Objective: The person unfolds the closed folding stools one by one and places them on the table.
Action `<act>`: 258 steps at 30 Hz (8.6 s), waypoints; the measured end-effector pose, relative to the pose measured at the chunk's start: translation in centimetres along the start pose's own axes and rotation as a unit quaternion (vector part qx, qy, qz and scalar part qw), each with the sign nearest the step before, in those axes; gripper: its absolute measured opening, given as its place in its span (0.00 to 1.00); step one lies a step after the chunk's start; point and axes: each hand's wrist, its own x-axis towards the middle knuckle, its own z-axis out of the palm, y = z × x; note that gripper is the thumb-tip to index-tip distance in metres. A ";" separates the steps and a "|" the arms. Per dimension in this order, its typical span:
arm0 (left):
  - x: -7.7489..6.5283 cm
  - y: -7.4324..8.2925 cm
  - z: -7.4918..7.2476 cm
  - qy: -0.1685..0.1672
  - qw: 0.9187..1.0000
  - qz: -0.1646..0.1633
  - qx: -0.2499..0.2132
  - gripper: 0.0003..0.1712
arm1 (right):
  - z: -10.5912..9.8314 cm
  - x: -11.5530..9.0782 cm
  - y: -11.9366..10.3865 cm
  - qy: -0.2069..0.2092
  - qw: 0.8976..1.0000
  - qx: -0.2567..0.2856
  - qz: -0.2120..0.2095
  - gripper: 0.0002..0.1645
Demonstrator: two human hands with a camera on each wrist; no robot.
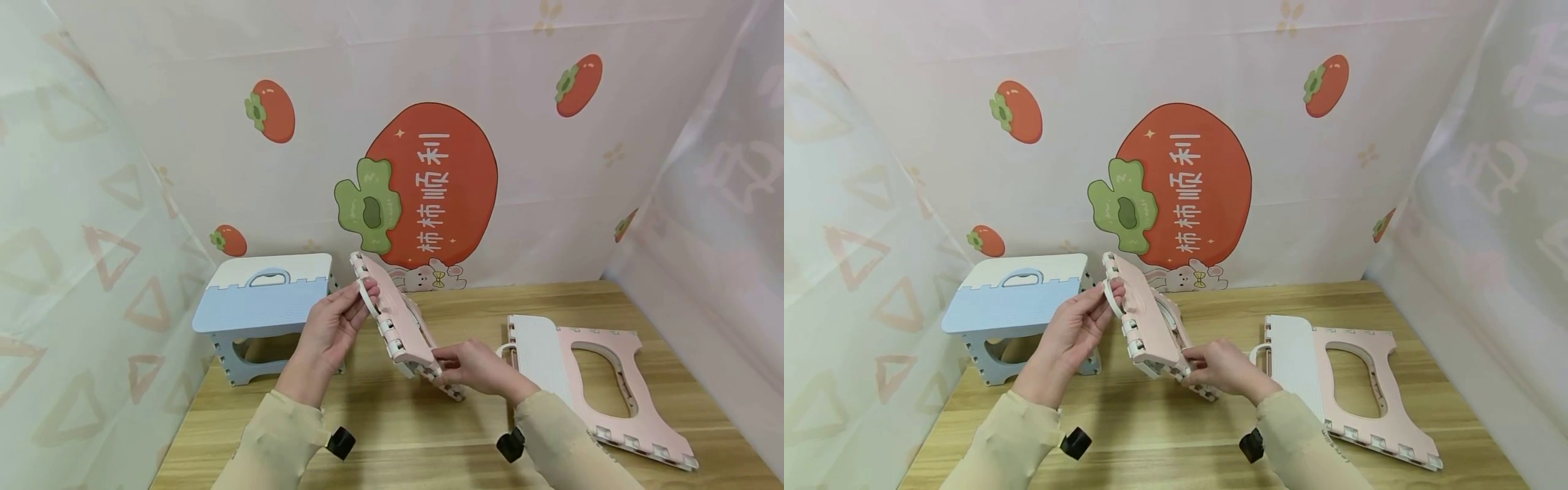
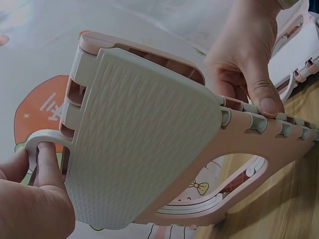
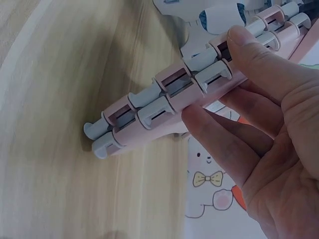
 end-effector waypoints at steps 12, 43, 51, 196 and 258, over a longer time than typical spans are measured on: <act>0.2 0.4 0.5 -0.015 1.000 0.000 0.010 0.14 | 0.5 -0.1 -0.2 0.007 1.000 0.018 -0.011 0.29; 1.3 0.7 1.9 -0.040 0.997 -0.006 0.066 0.20 | 1.7 0.0 -0.3 0.010 0.996 0.090 0.014 0.27; 1.7 0.7 2.5 -0.046 0.996 -0.009 0.074 0.19 | 2.1 -0.1 -0.5 0.018 0.995 0.101 0.017 0.26; -4.2 -9.8 -5.5 -0.089 0.856 0.073 0.504 0.29 | 5.3 0.0 -1.2 0.087 0.994 0.061 -0.016 0.27; -4.0 -8.9 -7.3 -0.127 0.796 0.122 0.579 0.27 | 5.0 -0.6 -0.5 0.087 0.990 0.048 -0.101 0.24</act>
